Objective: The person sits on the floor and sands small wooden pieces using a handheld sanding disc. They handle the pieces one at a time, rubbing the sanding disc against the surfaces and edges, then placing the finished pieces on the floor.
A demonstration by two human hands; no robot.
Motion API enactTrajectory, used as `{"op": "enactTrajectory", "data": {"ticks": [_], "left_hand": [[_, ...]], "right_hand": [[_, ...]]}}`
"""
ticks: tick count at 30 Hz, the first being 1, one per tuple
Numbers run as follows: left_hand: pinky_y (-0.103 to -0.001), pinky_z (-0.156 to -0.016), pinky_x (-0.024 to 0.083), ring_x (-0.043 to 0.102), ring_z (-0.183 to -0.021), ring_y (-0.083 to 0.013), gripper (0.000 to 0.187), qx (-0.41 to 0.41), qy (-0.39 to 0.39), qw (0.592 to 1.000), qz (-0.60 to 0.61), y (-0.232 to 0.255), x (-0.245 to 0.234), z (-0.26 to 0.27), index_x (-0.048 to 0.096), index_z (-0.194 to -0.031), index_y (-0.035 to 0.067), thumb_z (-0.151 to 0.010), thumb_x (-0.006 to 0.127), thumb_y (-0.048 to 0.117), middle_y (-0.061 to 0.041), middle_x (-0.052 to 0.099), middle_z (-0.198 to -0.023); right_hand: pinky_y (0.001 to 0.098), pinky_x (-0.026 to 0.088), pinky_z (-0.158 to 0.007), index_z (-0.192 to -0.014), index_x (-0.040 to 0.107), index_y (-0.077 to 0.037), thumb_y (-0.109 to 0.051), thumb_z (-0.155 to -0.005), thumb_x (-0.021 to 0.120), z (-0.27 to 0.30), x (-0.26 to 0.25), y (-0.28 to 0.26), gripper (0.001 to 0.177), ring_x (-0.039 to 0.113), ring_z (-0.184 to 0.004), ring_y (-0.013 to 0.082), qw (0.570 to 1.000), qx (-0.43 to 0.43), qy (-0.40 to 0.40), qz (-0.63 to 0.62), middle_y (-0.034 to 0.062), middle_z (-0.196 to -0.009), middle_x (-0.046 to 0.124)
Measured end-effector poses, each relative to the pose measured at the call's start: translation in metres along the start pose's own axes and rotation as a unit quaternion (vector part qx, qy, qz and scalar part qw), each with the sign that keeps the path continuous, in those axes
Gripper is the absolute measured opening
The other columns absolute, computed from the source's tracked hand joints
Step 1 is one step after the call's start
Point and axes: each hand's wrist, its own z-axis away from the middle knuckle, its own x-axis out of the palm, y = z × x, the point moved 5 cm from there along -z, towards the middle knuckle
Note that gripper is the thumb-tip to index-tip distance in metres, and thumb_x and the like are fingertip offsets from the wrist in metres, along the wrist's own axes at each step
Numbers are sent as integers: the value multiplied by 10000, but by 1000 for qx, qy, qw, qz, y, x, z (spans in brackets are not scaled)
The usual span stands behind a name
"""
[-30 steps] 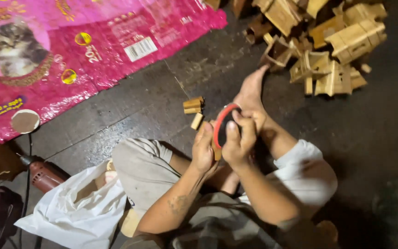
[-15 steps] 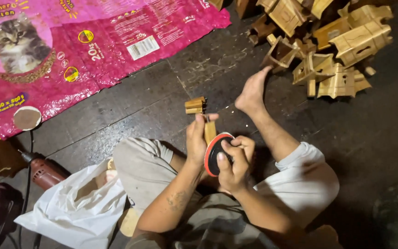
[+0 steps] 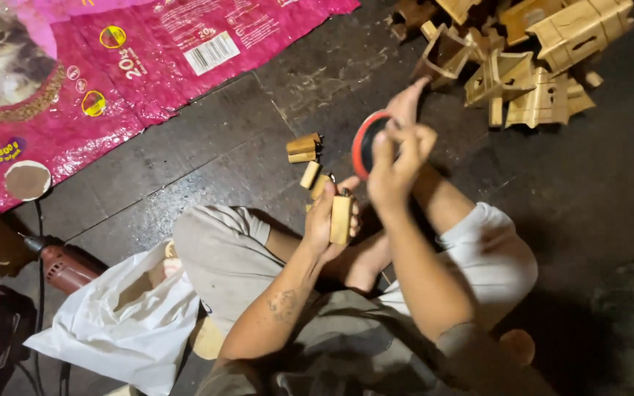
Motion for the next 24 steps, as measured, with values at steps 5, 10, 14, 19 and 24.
{"op": "enactTrajectory", "data": {"ticks": [5,10,14,19,24], "left_hand": [[-316,-415,578,658,-523,-201,439,71,70,993,-64,38,-36,-38,603,-1162,88,-1042,461,486,-124,643,-715],[-340,-567,655,672,-629,-197,464,98,58,975,-189,14,-107,-116,449,-1293,-50,-917,710,28,-105,614,-789],[-378,-606,624,673,-748,-214,517,48,108,913,-390,-6,-121,-159,505,-1394,73,-905,671,60,-112,661,-998],[-418,-911,570,712,-1009,-246,679,79,80,825,-554,-15,-133,-231,508,-1445,172,-812,744,93,-112,701,-1132],[-491,-1056,493,590,-1242,-405,584,92,73,683,-721,17,-81,-160,524,-1385,116,-856,748,225,-219,581,-1296]], "right_hand": [[292,360,-672,-1014,635,-95,-230,-1029,599,21,-33,38,141,498,-714,196,983,168,42,-64,102,-827,490],[287,380,-454,-996,479,-251,-414,-987,575,94,-63,82,190,685,-673,251,753,600,92,-255,-17,-879,665],[425,482,-528,-990,576,-217,-522,-918,659,145,-100,131,324,717,-807,395,655,687,111,-296,54,-1020,725],[429,498,-580,-1007,633,-191,-534,-932,636,141,-111,122,351,726,-855,410,643,695,96,-309,70,-1013,730],[489,574,-634,-936,685,-154,-529,-876,672,130,-101,124,380,725,-867,484,595,695,77,-395,139,-969,746]]}}
